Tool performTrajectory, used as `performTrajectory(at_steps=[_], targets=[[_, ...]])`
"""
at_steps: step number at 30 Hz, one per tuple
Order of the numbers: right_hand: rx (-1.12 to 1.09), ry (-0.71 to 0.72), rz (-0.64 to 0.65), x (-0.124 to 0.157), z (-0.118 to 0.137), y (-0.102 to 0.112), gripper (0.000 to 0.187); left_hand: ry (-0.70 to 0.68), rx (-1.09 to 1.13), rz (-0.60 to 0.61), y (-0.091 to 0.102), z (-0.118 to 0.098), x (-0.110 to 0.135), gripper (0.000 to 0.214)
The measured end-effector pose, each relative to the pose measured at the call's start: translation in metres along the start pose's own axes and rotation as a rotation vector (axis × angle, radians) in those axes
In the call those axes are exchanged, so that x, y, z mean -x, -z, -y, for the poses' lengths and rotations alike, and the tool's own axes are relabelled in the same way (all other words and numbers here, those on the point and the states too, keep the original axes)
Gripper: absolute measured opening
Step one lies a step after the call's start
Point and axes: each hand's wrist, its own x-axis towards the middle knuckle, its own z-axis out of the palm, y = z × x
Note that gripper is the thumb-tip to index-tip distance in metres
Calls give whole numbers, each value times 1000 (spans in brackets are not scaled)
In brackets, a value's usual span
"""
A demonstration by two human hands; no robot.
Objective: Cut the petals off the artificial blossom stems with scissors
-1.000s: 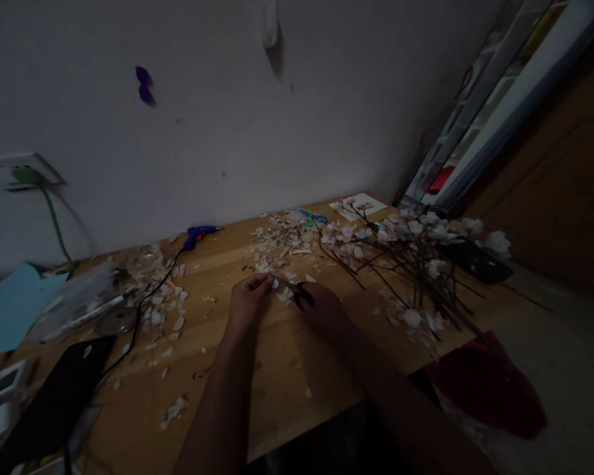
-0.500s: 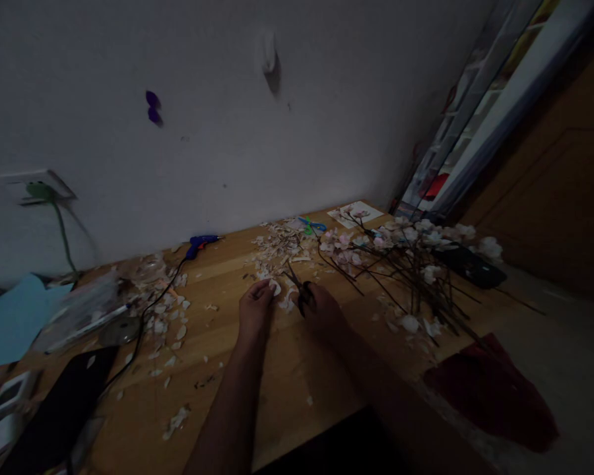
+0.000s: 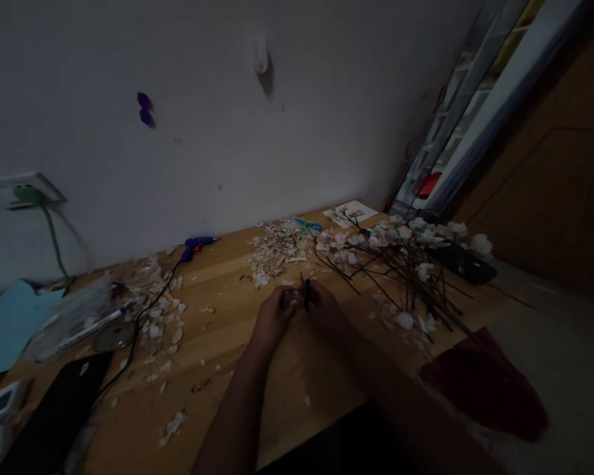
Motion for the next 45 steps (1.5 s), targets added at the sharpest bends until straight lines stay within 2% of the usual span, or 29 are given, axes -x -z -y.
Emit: performTrajectory(at_steps=[6, 11, 14, 16, 19, 26, 33, 38, 42, 45], targets=[[75, 14, 21, 3, 4, -2, 23, 77, 96, 35, -2, 6, -2, 26], [6, -31, 45, 2, 3, -4, 23, 211, 262, -88, -1, 9, -6, 28], [67, -21, 71, 0, -6, -4, 18, 256, 330, -131, 0, 12, -7, 27], [84, -22, 74, -1, -10, -5, 18, 277, 361, -117, 0, 15, -7, 29], [-8, -40, 52, -2, -10, -5, 24, 297, 396, -103, 2, 20, -7, 33], [-115, -43, 70, -4, -7, -2, 29, 364, 512, -60, 3, 19, -7, 38], [-121, -42, 114, -6, -7, 2, 28, 361, 602, -10, 1, 21, -7, 40], [-153, -29, 180, -6, -4, 4, 27, 355, 702, 23, 0, 14, -4, 43], [-162, -44, 168, -5, -1, 6, 27, 343, 778, 51, -2, 7, -1, 44], [-145, -39, 165, -3, 1, 5, 26, 336, 784, 15, -3, 6, -2, 43]])
